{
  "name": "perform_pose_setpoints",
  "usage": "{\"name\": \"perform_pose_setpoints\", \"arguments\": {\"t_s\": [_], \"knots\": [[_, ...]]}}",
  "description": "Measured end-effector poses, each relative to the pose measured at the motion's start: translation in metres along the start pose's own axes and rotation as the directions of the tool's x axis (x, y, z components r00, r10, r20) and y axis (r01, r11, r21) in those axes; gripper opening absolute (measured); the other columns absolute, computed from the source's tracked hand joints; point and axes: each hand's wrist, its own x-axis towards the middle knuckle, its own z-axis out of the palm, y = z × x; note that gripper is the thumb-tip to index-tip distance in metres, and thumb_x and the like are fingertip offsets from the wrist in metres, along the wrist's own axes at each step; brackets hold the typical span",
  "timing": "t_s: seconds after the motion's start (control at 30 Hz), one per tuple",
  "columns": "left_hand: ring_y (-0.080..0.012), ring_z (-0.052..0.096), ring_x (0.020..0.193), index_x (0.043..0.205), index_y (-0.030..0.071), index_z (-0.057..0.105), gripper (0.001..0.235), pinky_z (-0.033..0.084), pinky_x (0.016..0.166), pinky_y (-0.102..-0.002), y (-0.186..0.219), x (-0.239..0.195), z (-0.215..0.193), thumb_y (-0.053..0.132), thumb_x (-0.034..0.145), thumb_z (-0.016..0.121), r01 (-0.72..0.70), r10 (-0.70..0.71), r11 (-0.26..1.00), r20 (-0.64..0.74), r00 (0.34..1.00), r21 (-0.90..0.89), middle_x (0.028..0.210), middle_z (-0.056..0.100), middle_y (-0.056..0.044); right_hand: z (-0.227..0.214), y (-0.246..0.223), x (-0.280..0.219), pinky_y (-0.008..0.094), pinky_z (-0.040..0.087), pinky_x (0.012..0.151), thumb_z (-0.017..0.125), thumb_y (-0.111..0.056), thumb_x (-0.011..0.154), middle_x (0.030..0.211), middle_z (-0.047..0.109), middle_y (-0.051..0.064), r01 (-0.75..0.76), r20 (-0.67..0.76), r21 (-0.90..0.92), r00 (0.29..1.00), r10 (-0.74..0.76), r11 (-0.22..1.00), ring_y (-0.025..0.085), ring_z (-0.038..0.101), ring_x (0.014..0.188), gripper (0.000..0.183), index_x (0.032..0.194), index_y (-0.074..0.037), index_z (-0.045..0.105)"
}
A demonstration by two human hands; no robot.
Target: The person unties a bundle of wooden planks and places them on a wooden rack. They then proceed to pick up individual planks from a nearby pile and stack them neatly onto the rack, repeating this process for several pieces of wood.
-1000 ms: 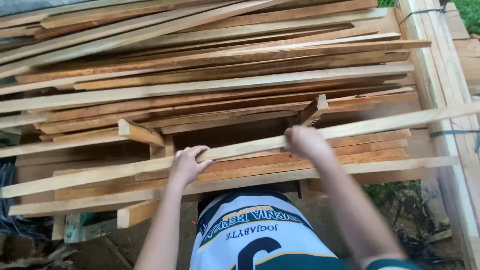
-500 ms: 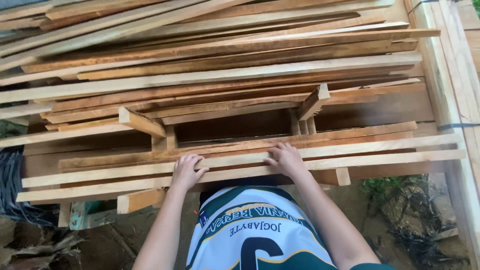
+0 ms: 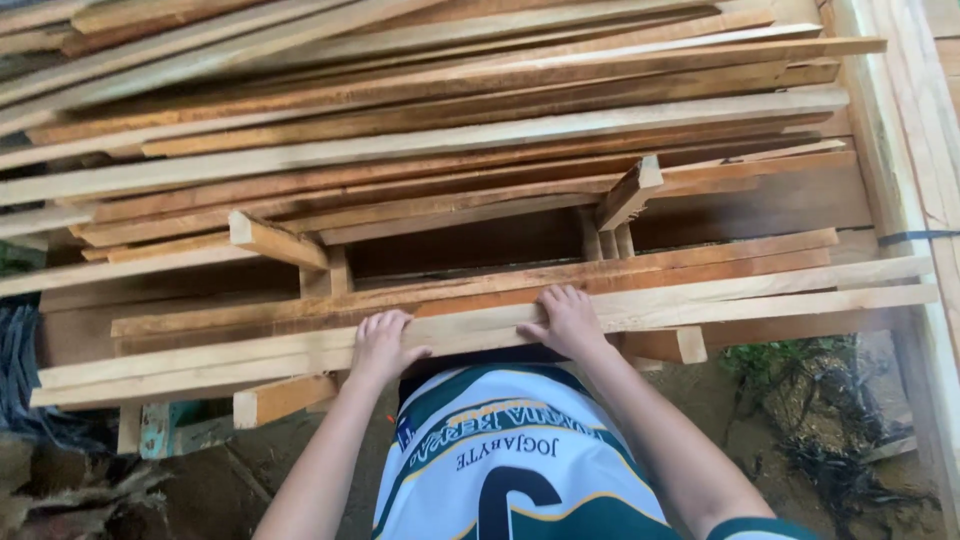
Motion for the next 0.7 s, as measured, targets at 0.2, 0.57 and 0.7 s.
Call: {"name": "perform_pose_setpoints", "arguments": {"t_s": [0.2,0.57,0.7], "knots": [[-0.0236,0.052,0.136,0.127,0.022,0.055,0.066,0.032,0.121,-0.055,-0.009,0.009,0.011,0.049,0.076,0.086,0.019,-0.018,0.998,0.013,1.000,-0.062,0.128,0.061,0.003,-0.016,-0.018,0.012,0.042,0.046,0.101,0.073,-0.067,0.078,0.110,0.067,-0.002,-0.054,0.157,-0.049,0.986,0.061,0.997,0.022,0.062,0.113,0.058,0.115,-0.024,0.063],[-0.0212,0.060,0.122,0.116,0.026,0.061,0.059,0.036,0.113,-0.045,0.001,0.021,-0.002,0.057,0.071,0.086,0.075,-0.080,0.997,0.165,0.983,0.033,0.115,0.068,0.005,-0.025,-0.021,0.026,0.046,0.054,0.089,0.072,-0.067,0.076,0.096,0.072,0.009,-0.076,0.400,0.074,0.916,0.040,0.994,0.034,0.071,0.104,0.053,0.102,-0.024,0.057],[-0.0196,0.058,0.125,0.128,0.027,0.059,0.071,0.034,0.114,-0.045,0.013,0.020,-0.020,0.055,0.069,0.088,0.055,-0.068,0.995,0.153,0.986,0.085,0.122,0.067,0.006,-0.050,-0.034,0.019,0.042,0.053,0.088,0.077,-0.058,0.079,0.099,0.072,0.005,-0.022,0.269,0.191,0.963,-0.031,0.981,0.030,0.069,0.108,0.049,0.104,-0.021,0.058]]}}
